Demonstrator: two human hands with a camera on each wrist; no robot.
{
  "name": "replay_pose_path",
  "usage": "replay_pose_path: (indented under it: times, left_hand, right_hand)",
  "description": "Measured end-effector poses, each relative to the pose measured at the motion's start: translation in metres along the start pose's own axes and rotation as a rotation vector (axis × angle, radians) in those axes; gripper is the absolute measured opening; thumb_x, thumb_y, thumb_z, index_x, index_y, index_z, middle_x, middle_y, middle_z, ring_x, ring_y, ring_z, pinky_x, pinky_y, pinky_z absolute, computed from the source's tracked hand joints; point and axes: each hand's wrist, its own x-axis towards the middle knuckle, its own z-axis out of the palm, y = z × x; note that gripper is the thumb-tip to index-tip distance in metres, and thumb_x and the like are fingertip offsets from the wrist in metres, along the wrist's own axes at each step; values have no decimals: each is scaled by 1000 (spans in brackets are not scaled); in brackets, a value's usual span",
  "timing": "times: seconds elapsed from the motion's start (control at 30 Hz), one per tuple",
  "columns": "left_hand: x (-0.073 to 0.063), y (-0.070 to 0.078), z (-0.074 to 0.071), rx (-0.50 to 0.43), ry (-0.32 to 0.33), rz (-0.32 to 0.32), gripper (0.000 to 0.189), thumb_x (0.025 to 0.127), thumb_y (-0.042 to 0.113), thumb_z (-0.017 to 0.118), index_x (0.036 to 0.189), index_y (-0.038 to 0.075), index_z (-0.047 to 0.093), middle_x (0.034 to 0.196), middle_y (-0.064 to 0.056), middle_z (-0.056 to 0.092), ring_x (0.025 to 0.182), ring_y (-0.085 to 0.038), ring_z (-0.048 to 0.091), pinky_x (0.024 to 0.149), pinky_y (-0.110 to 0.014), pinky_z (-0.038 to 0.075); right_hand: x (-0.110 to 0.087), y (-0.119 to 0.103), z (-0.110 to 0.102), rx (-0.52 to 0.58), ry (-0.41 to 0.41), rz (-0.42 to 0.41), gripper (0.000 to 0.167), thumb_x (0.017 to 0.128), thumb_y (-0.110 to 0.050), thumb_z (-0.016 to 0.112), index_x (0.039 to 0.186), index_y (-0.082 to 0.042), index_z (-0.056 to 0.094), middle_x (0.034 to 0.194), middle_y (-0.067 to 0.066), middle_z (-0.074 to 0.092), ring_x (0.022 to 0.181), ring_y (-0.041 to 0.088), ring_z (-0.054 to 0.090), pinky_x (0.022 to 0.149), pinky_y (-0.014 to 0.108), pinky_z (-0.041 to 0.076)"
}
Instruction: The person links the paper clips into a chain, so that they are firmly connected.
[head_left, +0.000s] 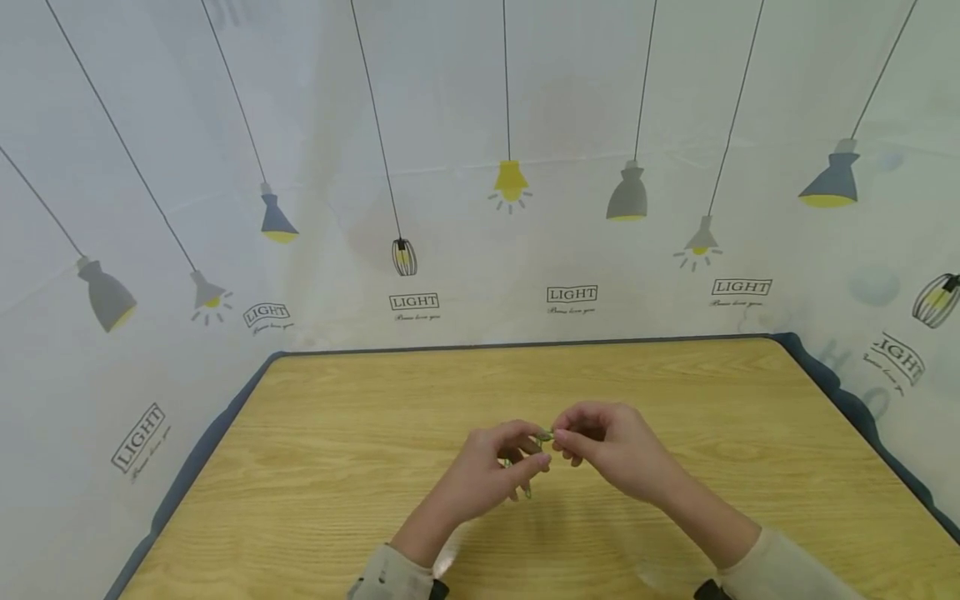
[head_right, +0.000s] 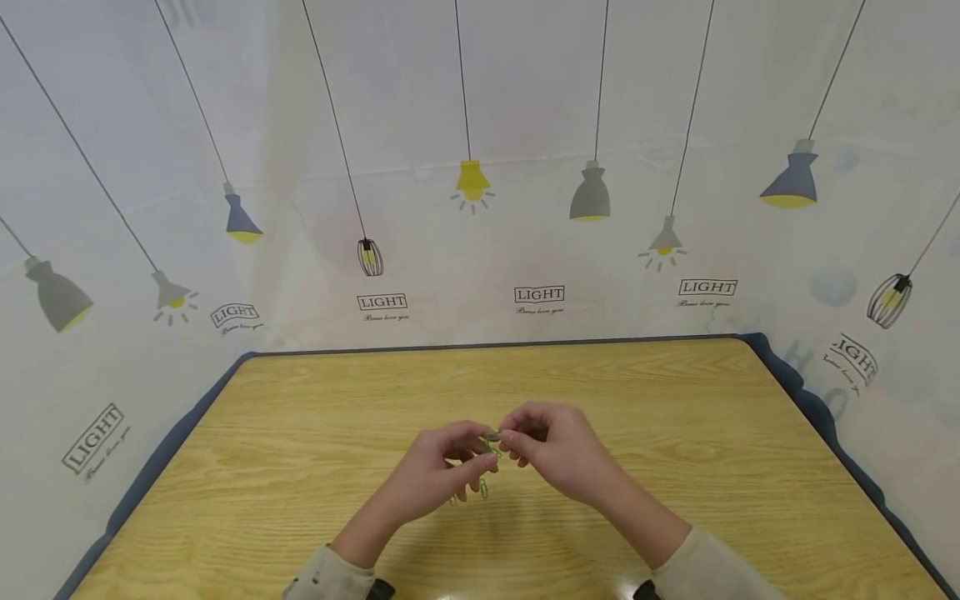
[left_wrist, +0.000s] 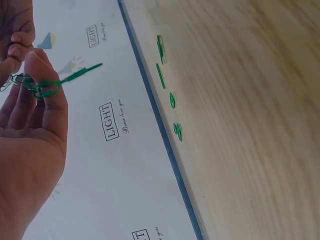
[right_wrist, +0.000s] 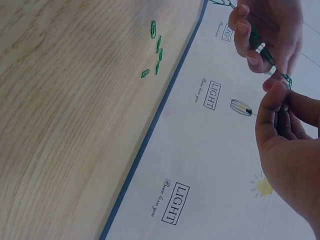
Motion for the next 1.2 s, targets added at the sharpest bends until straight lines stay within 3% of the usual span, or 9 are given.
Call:
replay_pose_path:
  times: [0.1,0.3,0.37,0.47,0.6,0.7,0.9,1.07,1.2]
  left_hand:
    - [1,2,1,-27,-4,2,29,105,32,70,130,17,70,100,-5,78,70,-23,72,59,-54,64]
    - [1,5,1,-42,12,41,16,108,31,66,115,19,74,89,-3,72,63,-19,68,57,-57,62]
    - [1,5,1,-38,20,54,16,109,30,65,113,18,75,88,-3,71,61,-22,67,54,-55,61]
    - [0,4,0,-37,28,60,20,110,29,62,114,15,75,87,-4,69,58,-27,65,47,-40,59]
    - [-1,3,-1,-35,28,61,26,110,30,61,118,9,74,86,-5,67,53,-20,58,44,-21,47]
    - [-2,2,-2,-34,25,66,25,111,30,60,118,10,74,87,-7,68,52,-14,55,44,-18,44]
    - [-4,0,-4,-29,38,70,20,111,29,61,116,16,75,89,-8,71,52,-20,57,44,-18,45]
    - [-4,-1,-6,-25,63,58,24,110,32,61,116,14,75,90,-9,71,53,-12,56,42,-21,47]
    - [-4,-1,-8,-16,85,62,24,110,33,61,116,14,76,89,-8,71,54,-28,60,41,-23,48]
  right_hand:
    - [-2,-1,2,1,1,-12,13,103,-12,70,104,1,73,89,10,73,76,14,69,69,28,61]
    - [-4,-1,3,2,8,-34,12,102,-14,72,102,-2,73,87,7,72,75,13,69,68,27,61]
    - [-4,-1,4,4,9,-37,12,102,-14,72,102,-2,74,87,7,72,76,13,69,69,27,61]
    - [-4,-1,4,4,10,-29,13,102,-15,72,102,-2,73,87,7,72,76,13,70,70,27,62]
    - [-3,0,4,-6,5,-17,13,103,-15,72,103,-2,73,88,8,72,76,14,69,70,27,61]
    - [-3,1,5,-26,0,-18,12,103,-16,71,103,-4,73,88,7,72,77,15,69,69,27,61]
    - [-1,1,7,-45,1,-31,12,104,-17,71,103,-5,74,88,6,72,77,16,69,70,27,61]
    - [0,-1,8,-46,4,-42,11,103,-18,72,102,-7,74,88,7,72,78,15,69,70,27,61]
    - [2,-2,8,-46,3,-37,13,103,-19,72,103,-6,75,88,7,72,78,15,70,71,26,61]
